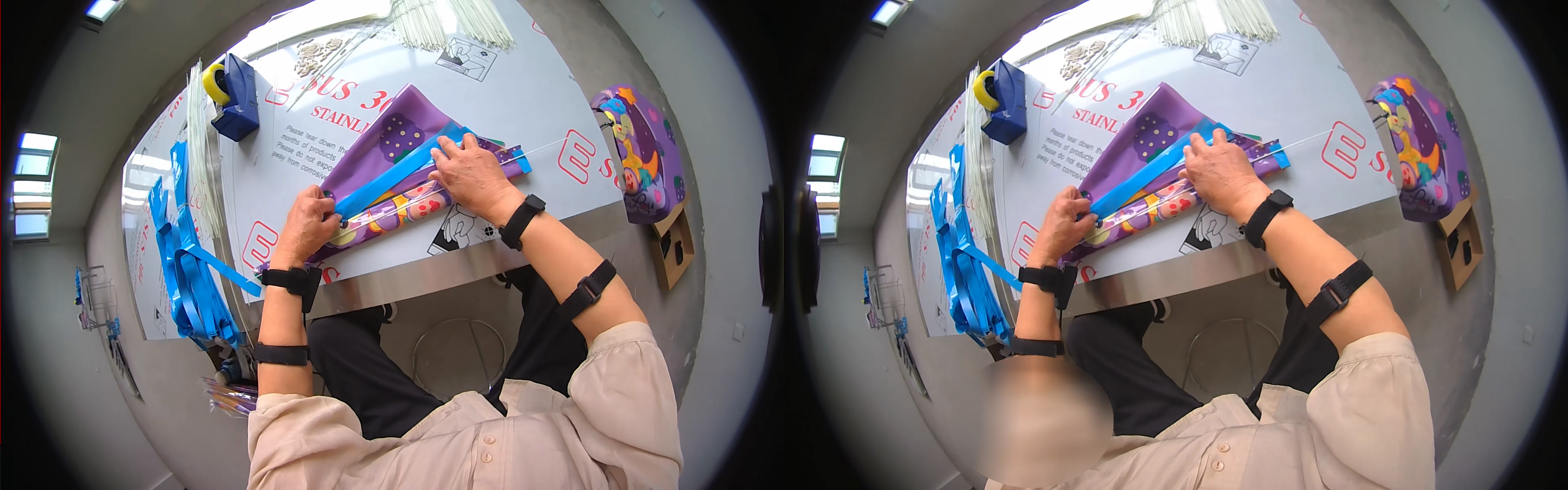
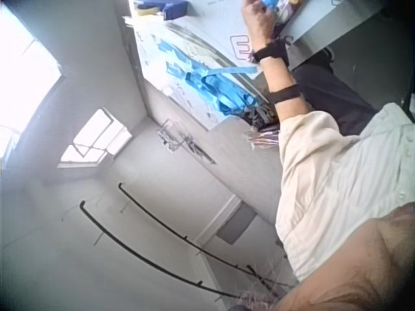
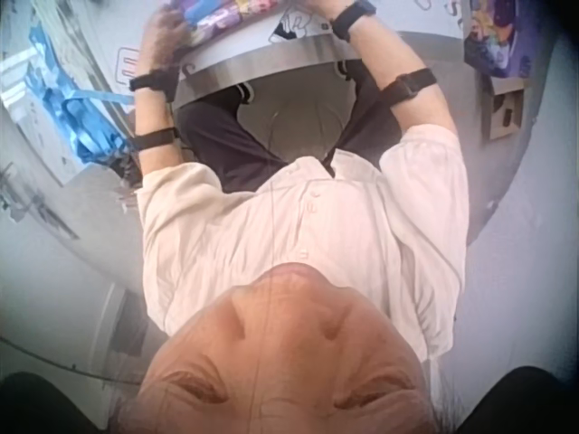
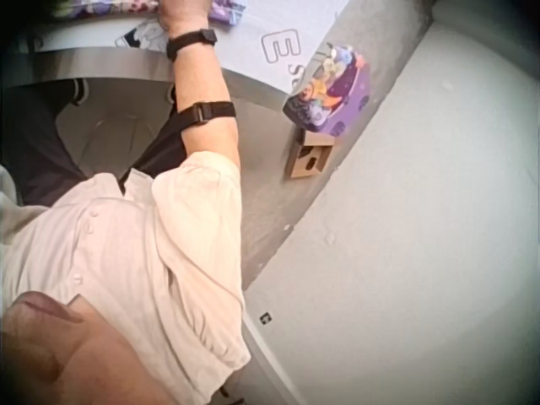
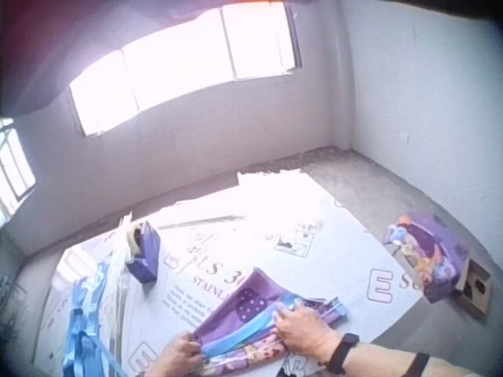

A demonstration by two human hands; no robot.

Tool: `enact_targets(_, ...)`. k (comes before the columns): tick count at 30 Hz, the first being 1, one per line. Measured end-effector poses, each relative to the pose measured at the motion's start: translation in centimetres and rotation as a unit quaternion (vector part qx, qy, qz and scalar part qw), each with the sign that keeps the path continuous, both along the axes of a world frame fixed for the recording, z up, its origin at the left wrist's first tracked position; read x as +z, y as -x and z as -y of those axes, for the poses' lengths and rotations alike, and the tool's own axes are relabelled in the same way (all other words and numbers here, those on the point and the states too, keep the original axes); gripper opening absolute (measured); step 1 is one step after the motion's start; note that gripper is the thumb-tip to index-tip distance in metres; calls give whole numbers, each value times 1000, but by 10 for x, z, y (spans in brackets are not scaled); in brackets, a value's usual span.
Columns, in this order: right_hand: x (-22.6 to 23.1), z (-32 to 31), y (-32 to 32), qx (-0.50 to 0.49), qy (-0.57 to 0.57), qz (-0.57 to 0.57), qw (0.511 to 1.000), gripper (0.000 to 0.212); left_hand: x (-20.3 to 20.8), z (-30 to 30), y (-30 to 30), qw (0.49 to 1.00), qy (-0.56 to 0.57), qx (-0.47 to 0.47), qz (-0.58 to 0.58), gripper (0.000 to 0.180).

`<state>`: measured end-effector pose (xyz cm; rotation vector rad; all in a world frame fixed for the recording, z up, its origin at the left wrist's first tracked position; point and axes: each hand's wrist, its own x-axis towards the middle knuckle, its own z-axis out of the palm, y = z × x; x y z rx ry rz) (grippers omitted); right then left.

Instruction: Assembling a colorful kite by folding the plastic sail and attaching parts with tape.

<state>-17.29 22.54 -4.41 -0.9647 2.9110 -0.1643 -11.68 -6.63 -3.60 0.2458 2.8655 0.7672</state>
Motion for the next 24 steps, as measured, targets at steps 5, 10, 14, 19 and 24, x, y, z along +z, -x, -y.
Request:
enact_targets(5,-12,0,1,57,52,-205,976,24,1,-3,-8,998,-30,55,-31,15)
enact_targets(10,-32,1,27,89,131,-178,971,24,-3,-4,-9,998,-29,49,-41,16)
enact_targets(14,-40,5,38,56,221,-179,957,24,-11,-10,-17,993,7,53,-103,13)
enact_targets(19,-28,5,44,-24,230,-23,973,21,-16,-15,-22,989,-2,55,-138,13)
enact_targets(24,-7,4,51,7,151,-128,980,3,-14,-10,-23,991,-18,56,-119,15)
